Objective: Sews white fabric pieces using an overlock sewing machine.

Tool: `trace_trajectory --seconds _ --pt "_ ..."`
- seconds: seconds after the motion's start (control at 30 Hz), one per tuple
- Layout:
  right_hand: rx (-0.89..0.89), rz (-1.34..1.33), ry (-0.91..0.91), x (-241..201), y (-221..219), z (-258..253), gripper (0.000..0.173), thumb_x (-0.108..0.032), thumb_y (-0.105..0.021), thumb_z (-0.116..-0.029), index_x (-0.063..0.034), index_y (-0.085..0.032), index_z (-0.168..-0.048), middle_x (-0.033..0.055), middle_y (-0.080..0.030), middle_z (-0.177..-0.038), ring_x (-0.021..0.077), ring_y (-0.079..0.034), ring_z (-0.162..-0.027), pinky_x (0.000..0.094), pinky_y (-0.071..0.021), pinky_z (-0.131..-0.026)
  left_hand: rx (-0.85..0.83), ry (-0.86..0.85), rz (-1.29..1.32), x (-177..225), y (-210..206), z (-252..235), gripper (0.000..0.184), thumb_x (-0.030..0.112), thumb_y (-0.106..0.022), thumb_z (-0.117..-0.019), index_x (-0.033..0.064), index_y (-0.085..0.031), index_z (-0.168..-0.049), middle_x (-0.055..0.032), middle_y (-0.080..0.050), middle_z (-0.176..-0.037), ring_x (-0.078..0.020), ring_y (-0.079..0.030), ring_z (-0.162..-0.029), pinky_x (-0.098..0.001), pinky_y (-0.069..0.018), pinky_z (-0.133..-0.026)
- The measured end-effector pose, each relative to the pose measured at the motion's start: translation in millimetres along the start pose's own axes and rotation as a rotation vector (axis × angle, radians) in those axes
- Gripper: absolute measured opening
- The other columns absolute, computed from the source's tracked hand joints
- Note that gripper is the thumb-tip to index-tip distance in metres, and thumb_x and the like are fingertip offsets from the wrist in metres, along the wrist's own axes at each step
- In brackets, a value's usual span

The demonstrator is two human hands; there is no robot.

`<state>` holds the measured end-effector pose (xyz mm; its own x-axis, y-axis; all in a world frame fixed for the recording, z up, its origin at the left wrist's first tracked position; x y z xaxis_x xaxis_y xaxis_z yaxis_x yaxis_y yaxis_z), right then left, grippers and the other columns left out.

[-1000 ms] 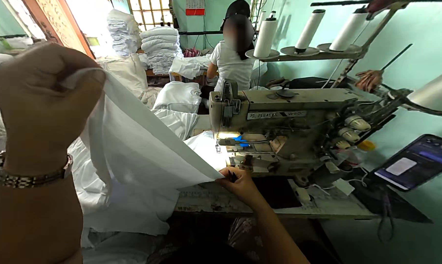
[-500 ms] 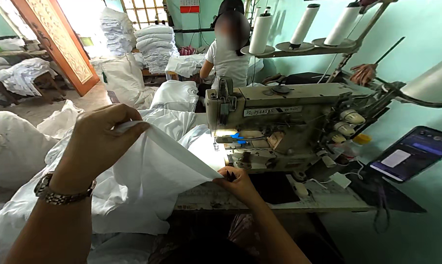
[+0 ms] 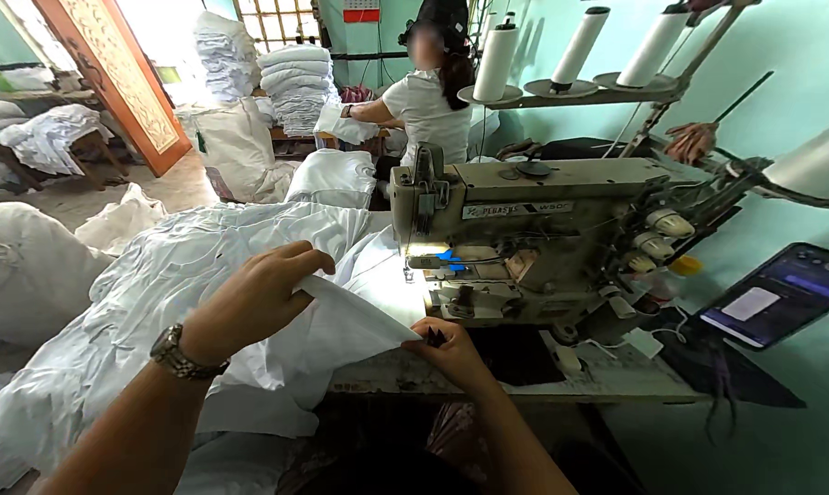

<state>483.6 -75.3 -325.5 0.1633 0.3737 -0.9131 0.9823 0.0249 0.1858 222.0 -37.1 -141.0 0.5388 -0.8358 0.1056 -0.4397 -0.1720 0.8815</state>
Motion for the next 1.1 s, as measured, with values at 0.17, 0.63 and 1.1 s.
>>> trace_trajectory --seconds 0.17,0.63,1.1 --pt "0.003 0.014 0.001 -0.9 -0.2 1.5 0.015 -0.024 -0.081 -0.0864 -0.0094 -0.078 -0.089 -0.002 -0.072 -0.09 0.0004 -0.063 -0.078 0.0159 -0.0523 -0.068 0.096 -0.026 -0.15 4.0 -17.7 -0.2 0.016 0.022 -0.061 -0.0925 0.0136 -0.074 -0.096 0.0004 -0.056 -0.076 -0.0141 -0.057 -0.061 -0.0345 -0.048 -0.052" --pt "0.023 -0.006 0.011 1.1 -3.0 5.2 0.014 -0.022 -0.081 -0.0865 -0.0087 -0.078 -0.089 -0.0013 -0.073 -0.092 0.0002 -0.064 -0.078 0.0165 -0.0525 -0.068 0.069 0.165 0.372 -12.8 -76.4 -2.2 0.006 0.005 -0.064 -0.0867 0.0081 -0.068 -0.09 0.0005 -0.058 -0.079 -0.0062 -0.053 -0.072 -0.0232 -0.0457 -0.065" --pt "0.053 -0.01 0.053 -1.1 -1.0 -2.9 0.012 -0.019 -0.08 -0.0884 -0.0085 -0.079 -0.093 -0.0007 -0.074 -0.095 0.002 -0.067 -0.083 0.0175 -0.0551 -0.073 0.07 -0.11 0.103 62.2 -83.4 4.7 0.015 0.005 -0.058 -0.0961 0.0101 -0.073 -0.096 -0.0104 -0.06 -0.086 -0.0212 -0.061 -0.067 -0.0353 -0.0536 -0.055"
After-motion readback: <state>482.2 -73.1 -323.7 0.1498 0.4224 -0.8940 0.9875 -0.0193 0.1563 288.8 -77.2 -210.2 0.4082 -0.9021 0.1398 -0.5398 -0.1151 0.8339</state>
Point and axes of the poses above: each hand's wrist, its own z-axis away from the middle knuckle, its own y-axis out of the back of the hand, x = y × z, the point moved 5 cm from there along -z, towards the middle knuckle
